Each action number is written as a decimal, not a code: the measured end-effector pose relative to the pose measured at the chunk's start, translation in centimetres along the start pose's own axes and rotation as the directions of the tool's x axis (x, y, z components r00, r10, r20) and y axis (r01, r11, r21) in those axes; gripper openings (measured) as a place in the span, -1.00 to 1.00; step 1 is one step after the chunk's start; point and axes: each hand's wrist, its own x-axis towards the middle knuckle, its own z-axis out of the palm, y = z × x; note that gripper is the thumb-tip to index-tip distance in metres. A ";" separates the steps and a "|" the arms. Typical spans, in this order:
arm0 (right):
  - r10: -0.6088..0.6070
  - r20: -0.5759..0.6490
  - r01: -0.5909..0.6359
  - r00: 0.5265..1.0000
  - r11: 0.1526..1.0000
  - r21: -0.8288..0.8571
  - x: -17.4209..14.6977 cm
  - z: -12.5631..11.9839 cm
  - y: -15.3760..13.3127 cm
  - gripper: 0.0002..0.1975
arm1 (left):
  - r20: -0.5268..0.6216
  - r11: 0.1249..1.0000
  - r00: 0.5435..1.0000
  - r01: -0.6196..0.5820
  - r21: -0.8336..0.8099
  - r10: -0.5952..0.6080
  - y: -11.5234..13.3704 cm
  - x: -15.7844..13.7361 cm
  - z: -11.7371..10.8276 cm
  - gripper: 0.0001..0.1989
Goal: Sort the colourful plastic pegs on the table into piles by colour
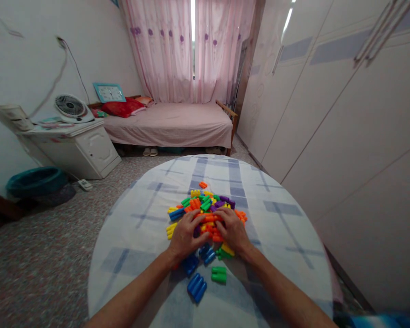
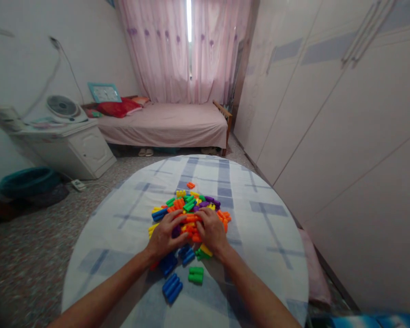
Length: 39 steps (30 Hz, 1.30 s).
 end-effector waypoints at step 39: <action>0.257 0.070 -0.255 0.964 0.966 -0.034 -12.3 -4.8 4.0 -0.08 | 0.161 0.988 0.981 0.088 0.124 -0.108 -5.1 -10.7 -3.7 0.10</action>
